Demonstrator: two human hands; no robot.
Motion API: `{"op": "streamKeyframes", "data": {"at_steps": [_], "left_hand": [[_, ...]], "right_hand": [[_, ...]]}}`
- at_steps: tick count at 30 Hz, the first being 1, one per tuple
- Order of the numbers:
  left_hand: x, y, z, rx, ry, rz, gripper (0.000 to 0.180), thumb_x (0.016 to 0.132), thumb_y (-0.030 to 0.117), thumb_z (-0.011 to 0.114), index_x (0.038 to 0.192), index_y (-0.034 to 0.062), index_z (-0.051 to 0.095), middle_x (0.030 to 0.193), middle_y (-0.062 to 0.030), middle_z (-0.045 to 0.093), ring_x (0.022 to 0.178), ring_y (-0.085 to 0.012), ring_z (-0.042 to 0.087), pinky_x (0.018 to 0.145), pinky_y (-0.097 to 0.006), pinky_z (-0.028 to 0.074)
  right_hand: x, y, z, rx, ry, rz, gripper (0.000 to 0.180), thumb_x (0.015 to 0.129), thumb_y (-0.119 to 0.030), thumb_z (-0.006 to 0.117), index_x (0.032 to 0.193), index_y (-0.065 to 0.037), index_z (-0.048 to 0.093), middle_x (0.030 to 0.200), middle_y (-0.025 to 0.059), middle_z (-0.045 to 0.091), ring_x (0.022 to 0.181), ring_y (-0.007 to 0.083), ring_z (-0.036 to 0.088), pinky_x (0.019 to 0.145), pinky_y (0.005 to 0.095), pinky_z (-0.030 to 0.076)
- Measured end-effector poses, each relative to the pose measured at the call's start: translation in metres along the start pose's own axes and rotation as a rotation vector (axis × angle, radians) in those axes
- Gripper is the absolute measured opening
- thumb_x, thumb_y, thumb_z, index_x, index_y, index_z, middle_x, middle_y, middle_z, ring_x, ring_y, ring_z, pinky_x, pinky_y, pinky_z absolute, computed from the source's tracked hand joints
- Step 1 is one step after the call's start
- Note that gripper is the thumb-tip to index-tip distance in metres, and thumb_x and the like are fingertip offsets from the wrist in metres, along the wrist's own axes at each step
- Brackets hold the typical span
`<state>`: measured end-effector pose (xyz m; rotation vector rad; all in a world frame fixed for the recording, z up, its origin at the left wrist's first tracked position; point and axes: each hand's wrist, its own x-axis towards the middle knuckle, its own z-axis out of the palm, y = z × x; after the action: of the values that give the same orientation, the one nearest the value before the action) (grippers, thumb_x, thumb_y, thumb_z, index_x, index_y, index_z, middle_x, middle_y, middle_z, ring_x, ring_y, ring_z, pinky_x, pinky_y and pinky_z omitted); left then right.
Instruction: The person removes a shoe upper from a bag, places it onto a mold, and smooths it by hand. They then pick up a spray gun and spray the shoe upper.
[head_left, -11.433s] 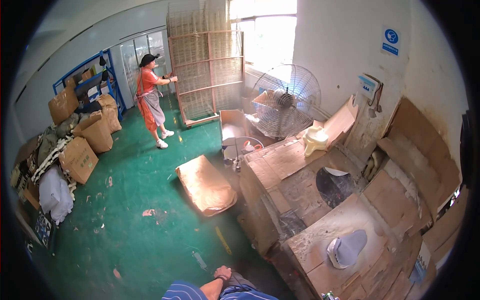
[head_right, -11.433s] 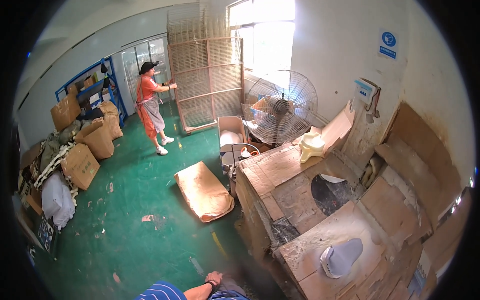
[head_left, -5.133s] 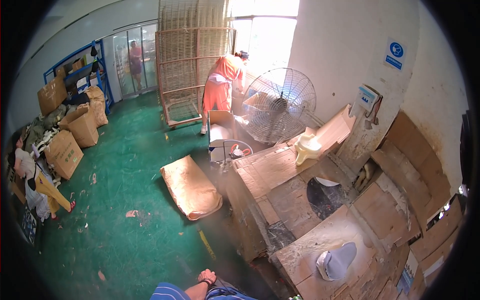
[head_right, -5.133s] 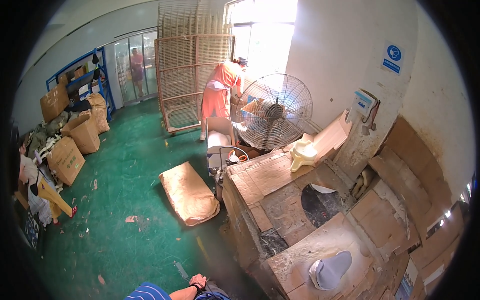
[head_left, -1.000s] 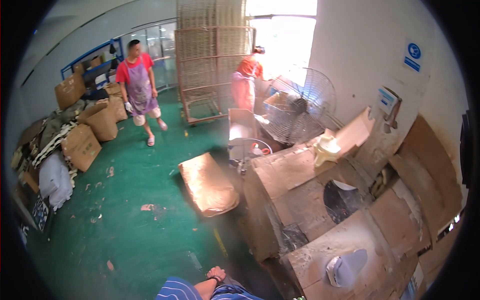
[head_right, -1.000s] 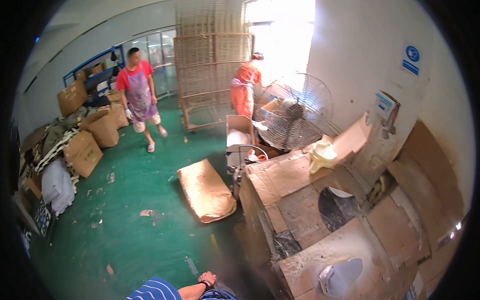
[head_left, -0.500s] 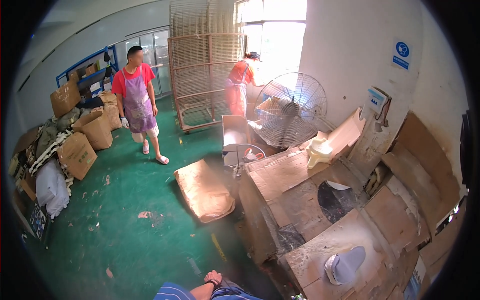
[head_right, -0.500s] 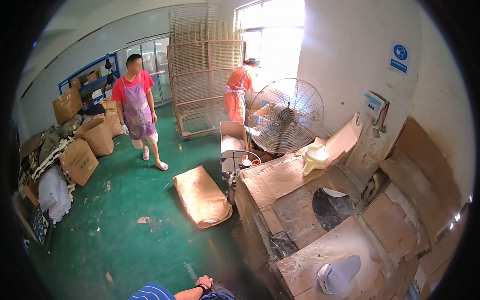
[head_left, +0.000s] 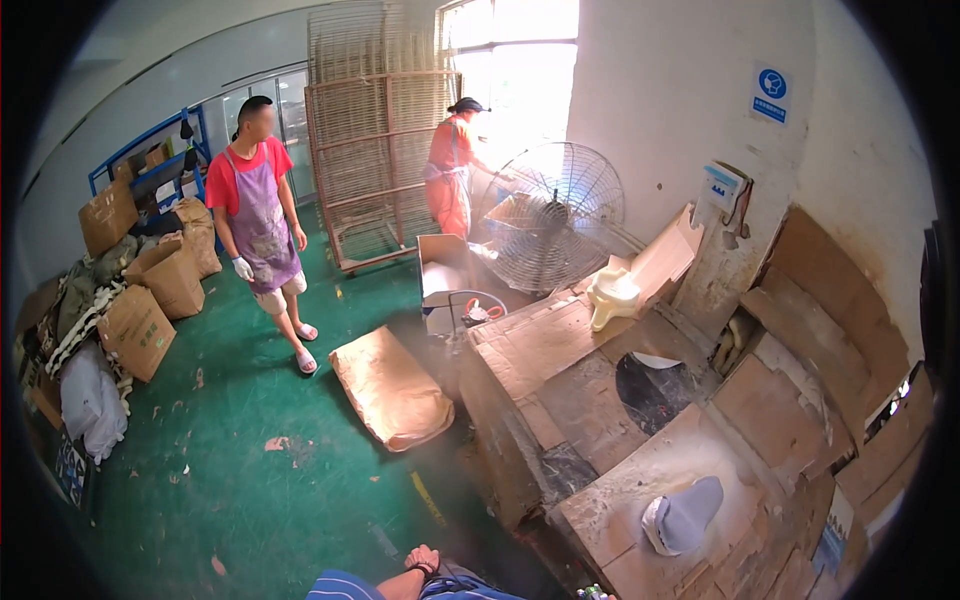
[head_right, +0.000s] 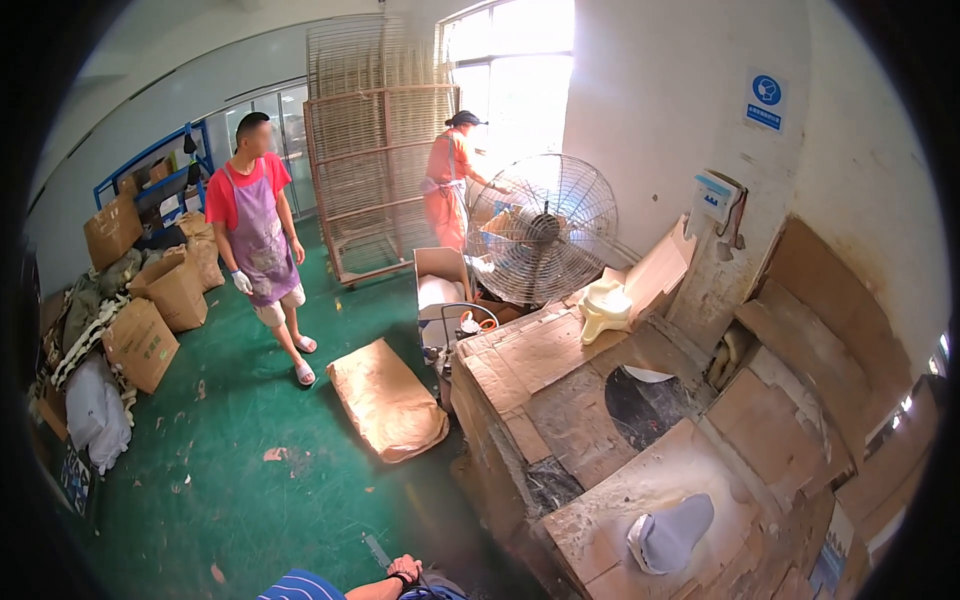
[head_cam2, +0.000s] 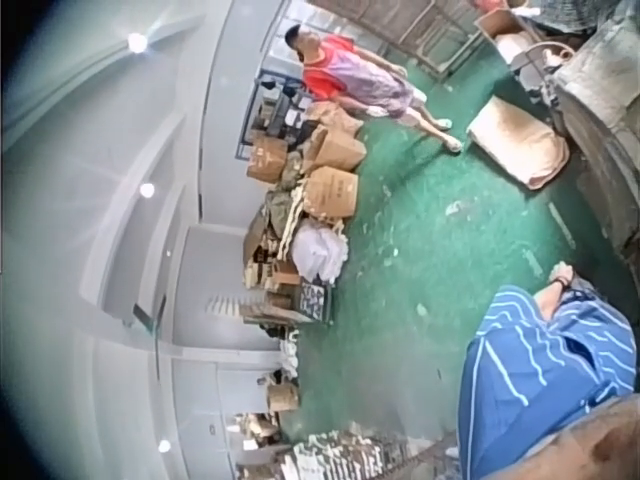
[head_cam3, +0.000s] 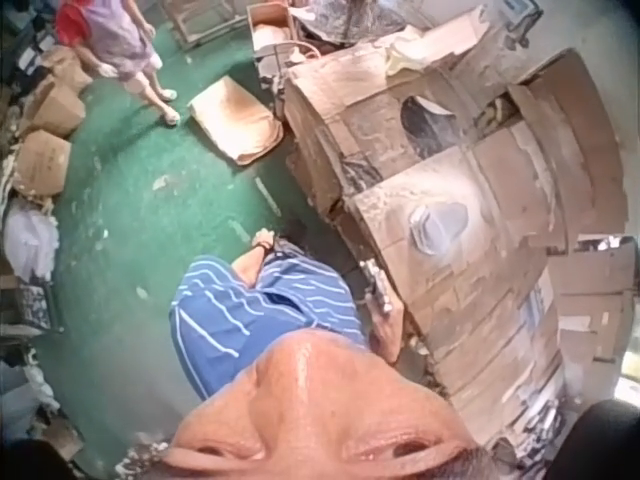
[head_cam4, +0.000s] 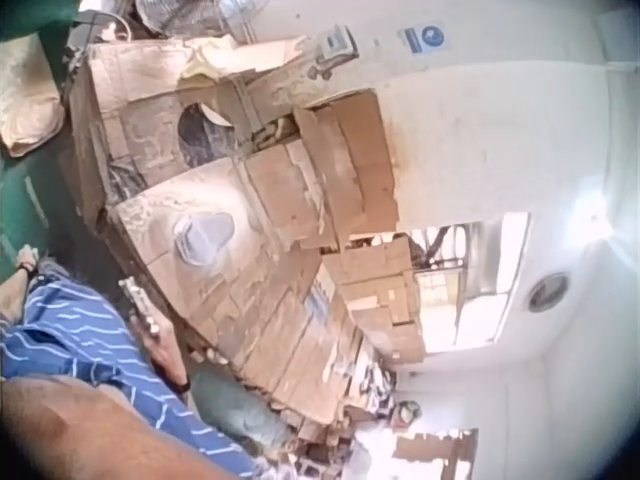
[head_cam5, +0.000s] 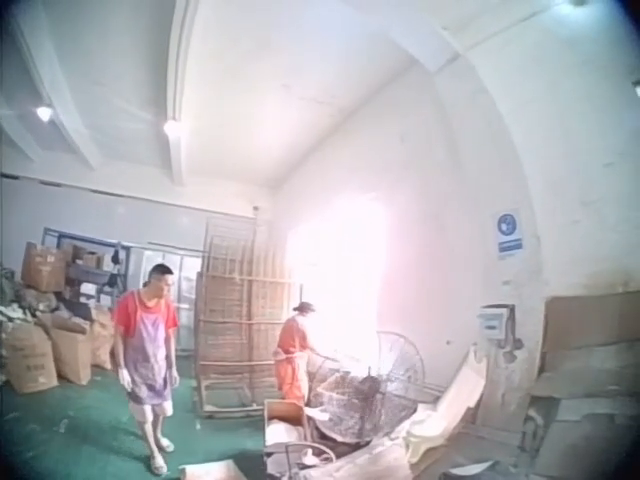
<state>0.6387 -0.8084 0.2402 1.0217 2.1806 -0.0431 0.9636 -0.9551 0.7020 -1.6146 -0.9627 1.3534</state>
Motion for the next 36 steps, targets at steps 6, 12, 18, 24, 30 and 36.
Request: {"op": "streamKeyframes", "data": {"at_steps": [6, 12, 18, 24, 30, 36], "left_hand": [[0.002, -0.004, 0.002, 0.014, -0.004, 0.017, 0.042, 0.082, 0.035, 0.056, 0.108, 0.0061, 0.073, 0.114, -0.0201, 0.070, 0.108, -0.0376, 0.067, 0.092, -0.046, 0.053], [0.004, -0.002, 0.003, 0.011, 0.015, -0.001, 0.042, 0.082, 0.035, 0.057, 0.108, 0.0060, 0.073, 0.114, -0.0195, 0.070, 0.108, -0.0379, 0.067, 0.091, -0.046, 0.053], [0.003, -0.001, 0.001, 0.009, 0.007, 0.002, 0.043, 0.083, 0.037, 0.056, 0.109, 0.0060, 0.073, 0.115, -0.0194, 0.070, 0.109, -0.0375, 0.066, 0.091, -0.047, 0.053], [0.002, 0.002, -0.001, 0.009, 0.033, 0.000, 0.043, 0.083, 0.037, 0.057, 0.109, 0.0063, 0.073, 0.114, -0.0195, 0.070, 0.108, -0.0379, 0.067, 0.091, -0.046, 0.053], [0.007, 0.002, -0.002, 0.014, 0.044, -0.013, 0.041, 0.084, 0.038, 0.060, 0.103, 0.0040, 0.073, 0.109, -0.0210, 0.071, 0.105, -0.0387, 0.068, 0.089, -0.046, 0.054], [0.010, 0.003, 0.000, 0.019, 0.037, -0.012, 0.042, 0.081, 0.037, 0.060, 0.106, 0.0061, 0.074, 0.111, -0.0190, 0.071, 0.105, -0.0380, 0.068, 0.089, -0.047, 0.054]], "right_hand": [[0.000, -0.014, 0.008, -0.101, 0.033, -0.105, 0.044, 0.091, 0.000, 0.060, 0.135, 0.005, 0.055, 0.135, 0.0147, 0.060, 0.123, 0.0231, 0.055, 0.101, 0.0330, 0.042], [0.004, -0.009, 0.007, -0.140, 0.042, -0.151, 0.044, 0.091, 0.000, 0.060, 0.134, 0.004, 0.056, 0.130, 0.0122, 0.063, 0.113, 0.0213, 0.058, 0.097, 0.0317, 0.044], [0.009, 0.003, 0.004, -0.143, 0.029, -0.101, 0.043, 0.091, -0.001, 0.060, 0.134, 0.003, 0.056, 0.122, 0.0075, 0.064, 0.099, 0.0180, 0.057, 0.086, 0.0307, 0.047], [0.012, 0.005, 0.001, -0.193, 0.022, -0.096, 0.045, 0.091, -0.001, 0.061, 0.136, 0.003, 0.055, 0.123, 0.0096, 0.064, 0.103, 0.0191, 0.058, 0.088, 0.0316, 0.048], [0.013, -0.003, 0.004, -0.234, 0.038, -0.123, 0.047, 0.090, -0.001, 0.061, 0.137, 0.003, 0.054, 0.125, 0.0127, 0.065, 0.107, 0.0203, 0.059, 0.093, 0.0319, 0.047], [0.014, 0.001, 0.002, -0.234, 0.040, -0.116, 0.045, 0.090, -0.001, 0.062, 0.134, 0.003, 0.056, 0.123, 0.0129, 0.066, 0.105, 0.0200, 0.060, 0.093, 0.0318, 0.047]]}}
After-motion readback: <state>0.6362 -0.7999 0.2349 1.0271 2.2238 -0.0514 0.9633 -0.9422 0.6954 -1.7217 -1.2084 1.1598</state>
